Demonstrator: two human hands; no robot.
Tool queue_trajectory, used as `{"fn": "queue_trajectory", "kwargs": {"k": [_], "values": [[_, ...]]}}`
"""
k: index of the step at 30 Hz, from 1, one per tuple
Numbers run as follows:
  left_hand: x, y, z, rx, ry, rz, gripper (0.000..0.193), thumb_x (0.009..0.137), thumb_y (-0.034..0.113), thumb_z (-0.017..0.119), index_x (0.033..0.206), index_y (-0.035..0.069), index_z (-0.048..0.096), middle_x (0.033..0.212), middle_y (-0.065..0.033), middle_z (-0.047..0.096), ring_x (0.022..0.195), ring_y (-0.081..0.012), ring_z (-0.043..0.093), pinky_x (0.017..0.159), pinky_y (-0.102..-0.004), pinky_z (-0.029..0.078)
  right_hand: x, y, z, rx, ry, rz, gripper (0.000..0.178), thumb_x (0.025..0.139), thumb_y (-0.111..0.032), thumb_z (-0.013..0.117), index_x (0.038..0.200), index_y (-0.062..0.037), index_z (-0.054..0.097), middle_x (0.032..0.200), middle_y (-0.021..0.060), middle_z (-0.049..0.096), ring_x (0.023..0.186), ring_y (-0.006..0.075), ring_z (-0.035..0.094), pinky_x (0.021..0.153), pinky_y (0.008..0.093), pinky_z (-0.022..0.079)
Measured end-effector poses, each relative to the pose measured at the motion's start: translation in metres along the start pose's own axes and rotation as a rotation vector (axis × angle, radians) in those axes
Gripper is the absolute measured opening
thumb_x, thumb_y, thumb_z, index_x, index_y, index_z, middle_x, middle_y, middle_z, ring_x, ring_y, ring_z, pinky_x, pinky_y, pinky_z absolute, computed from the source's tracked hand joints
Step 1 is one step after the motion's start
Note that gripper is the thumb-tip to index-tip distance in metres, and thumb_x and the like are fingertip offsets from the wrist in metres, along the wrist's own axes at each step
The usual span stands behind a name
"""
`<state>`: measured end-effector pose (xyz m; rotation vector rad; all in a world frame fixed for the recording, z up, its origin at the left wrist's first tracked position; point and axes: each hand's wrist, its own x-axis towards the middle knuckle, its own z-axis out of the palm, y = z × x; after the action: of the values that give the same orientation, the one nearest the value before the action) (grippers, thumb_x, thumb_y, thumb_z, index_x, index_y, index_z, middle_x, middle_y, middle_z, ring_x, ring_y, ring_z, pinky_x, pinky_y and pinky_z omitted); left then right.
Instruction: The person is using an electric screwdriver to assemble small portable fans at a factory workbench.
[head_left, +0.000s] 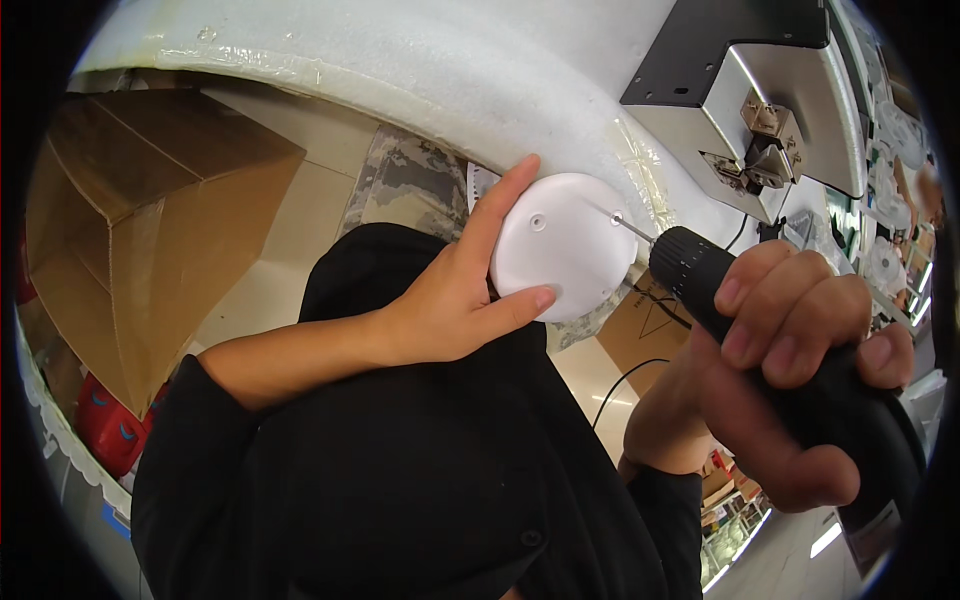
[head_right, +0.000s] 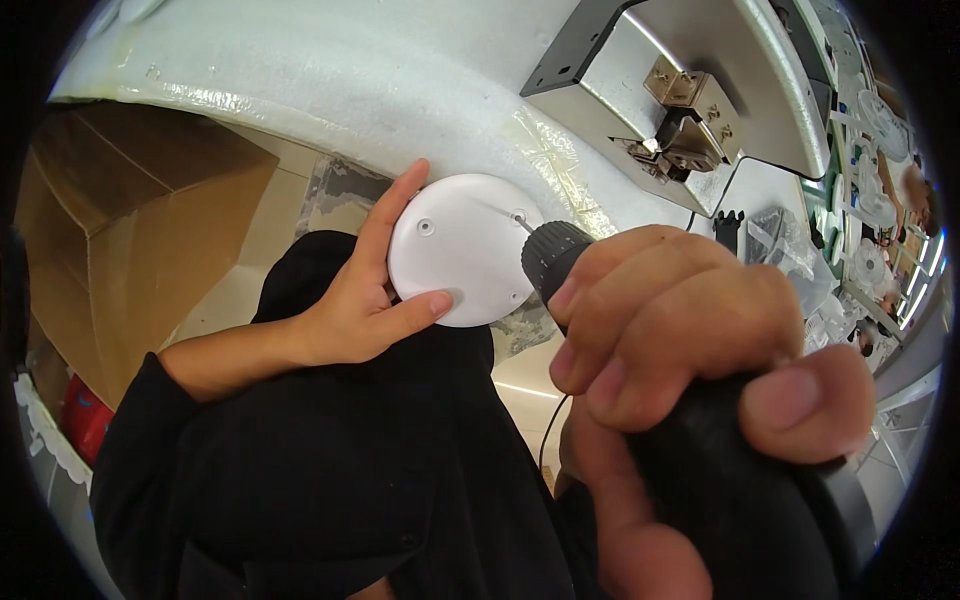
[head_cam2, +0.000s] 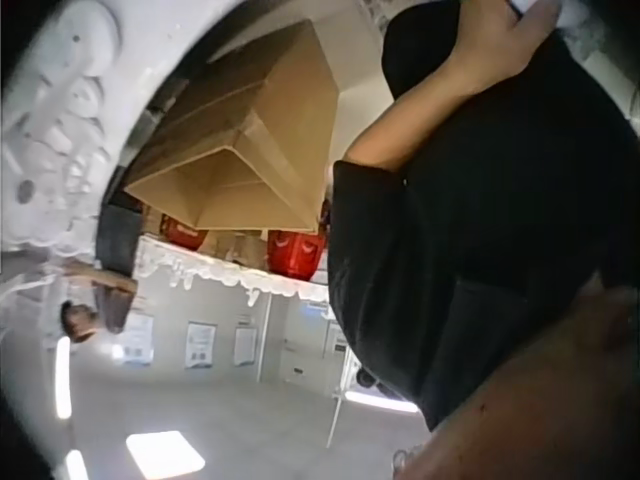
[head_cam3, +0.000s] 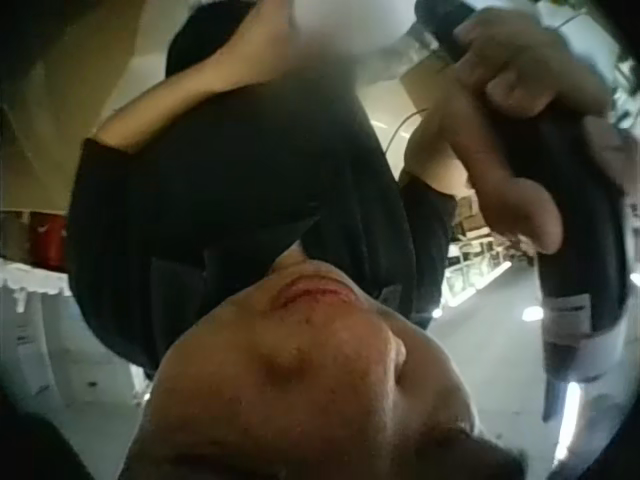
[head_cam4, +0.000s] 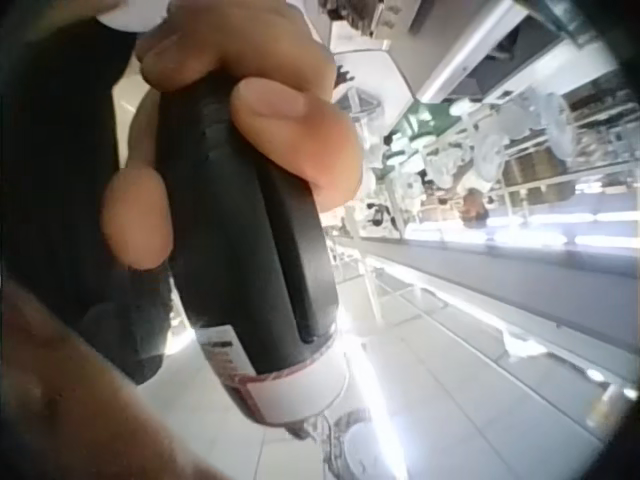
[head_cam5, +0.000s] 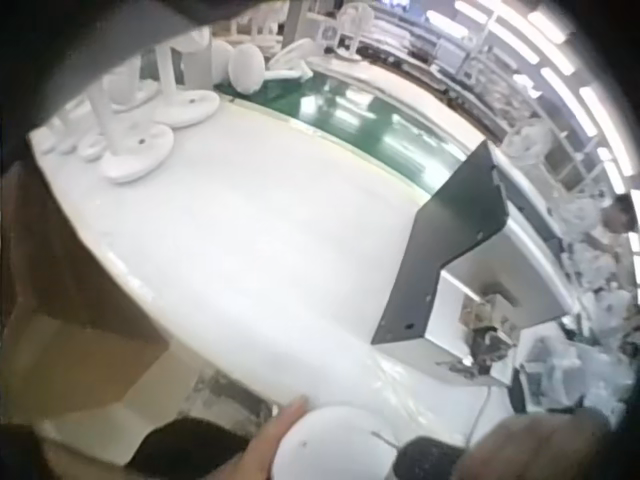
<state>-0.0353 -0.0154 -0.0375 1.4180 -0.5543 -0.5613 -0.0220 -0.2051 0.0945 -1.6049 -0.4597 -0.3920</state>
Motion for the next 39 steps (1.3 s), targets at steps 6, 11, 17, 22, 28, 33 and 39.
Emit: {"fn": "queue_trajectory", "kwargs": {"k": [6, 11, 17, 22, 28, 33, 39], "values": [[0.001, 0.006, -0.001, 0.025, 0.022, 0.026, 0.085, 0.087, 0.010, 0.059, 0.150, 0.003, 0.003, 0.149, -0.0271, 0.020, 0.131, -0.0365, 0.037, 0.104, -0.0447, 0.037, 0.002, -0.002, 0.004, 0.006, -0.034, -0.027, 0.078, 0.080, -0.068, 0.058, 0.133, -0.0122, 0.043, 0.075, -0.0027, 0.053, 0.058, 0.0100, 0.050, 0.059, 0.0302, 0.046], [0.011, 0.011, -0.016, -0.057, -0.032, -0.108, 0.080, 0.088, 0.009, 0.058, 0.150, 0.002, 0.007, 0.149, -0.0253, 0.020, 0.130, -0.0339, 0.037, 0.104, -0.0426, 0.038, 0.007, -0.043, -0.016, 0.042, 0.133, -0.119, 0.078, 0.083, -0.054, 0.062, 0.143, -0.0133, 0.033, 0.075, 0.0009, 0.056, 0.063, 0.0158, 0.056, 0.066, 0.0346, 0.048], [0.024, 0.014, -0.019, -0.176, -0.069, -0.184, 0.073, 0.089, 0.008, 0.057, 0.148, 0.003, 0.015, 0.143, -0.0230, 0.031, 0.125, -0.0325, 0.042, 0.102, -0.0397, 0.039, 0.026, -0.032, -0.032, 0.052, 0.433, -0.317, 0.069, 0.087, -0.070, 0.038, 0.132, -0.0171, 0.039, 0.069, 0.0055, 0.053, 0.050, 0.0184, 0.055, 0.050, 0.0356, 0.050], [0.017, 0.011, -0.013, -0.104, 0.119, -0.133, 0.066, 0.088, 0.009, 0.059, 0.146, 0.004, 0.026, 0.140, -0.0202, 0.040, 0.120, -0.0317, 0.049, 0.098, -0.0376, 0.043, 0.028, -0.033, -0.042, -0.062, 0.337, -0.157, 0.070, 0.080, -0.061, 0.055, 0.130, -0.0126, 0.048, 0.077, 0.0012, 0.056, 0.062, 0.0144, 0.055, 0.066, 0.0346, 0.048], [0.023, 0.014, -0.013, -0.040, 0.055, -0.138, 0.061, 0.088, 0.014, 0.061, 0.143, 0.006, 0.036, 0.139, -0.0179, 0.047, 0.115, -0.0306, 0.056, 0.093, -0.0357, 0.047, 0.040, -0.028, -0.056, 0.140, 0.014, -0.084, 0.067, 0.079, -0.060, 0.051, 0.123, -0.0089, 0.053, 0.082, 0.0012, 0.055, 0.062, 0.0125, 0.055, 0.064, 0.0342, 0.048], [0.029, 0.014, -0.014, -0.006, -0.010, -0.155, 0.059, 0.088, 0.015, 0.060, 0.142, 0.006, 0.038, 0.137, -0.0172, 0.050, 0.113, -0.0305, 0.058, 0.090, -0.0350, 0.048, 0.013, -0.022, -0.025, 0.190, 0.052, -0.045, 0.085, 0.082, -0.066, 0.054, 0.142, -0.0088, 0.037, 0.086, 0.0011, 0.055, 0.066, 0.0130, 0.054, 0.069, 0.0332, 0.047], [0.030, 0.016, -0.012, -0.004, -0.012, -0.145, 0.059, 0.088, 0.015, 0.060, 0.142, 0.007, 0.038, 0.134, -0.0169, 0.053, 0.110, -0.0309, 0.060, 0.089, -0.0347, 0.049, 0.011, -0.007, -0.007, 0.190, 0.198, 0.002, 0.066, 0.080, -0.062, 0.055, 0.120, -0.0099, 0.052, 0.076, -0.0021, 0.053, 0.060, 0.0091, 0.051, 0.063, 0.0302, 0.043]]}}
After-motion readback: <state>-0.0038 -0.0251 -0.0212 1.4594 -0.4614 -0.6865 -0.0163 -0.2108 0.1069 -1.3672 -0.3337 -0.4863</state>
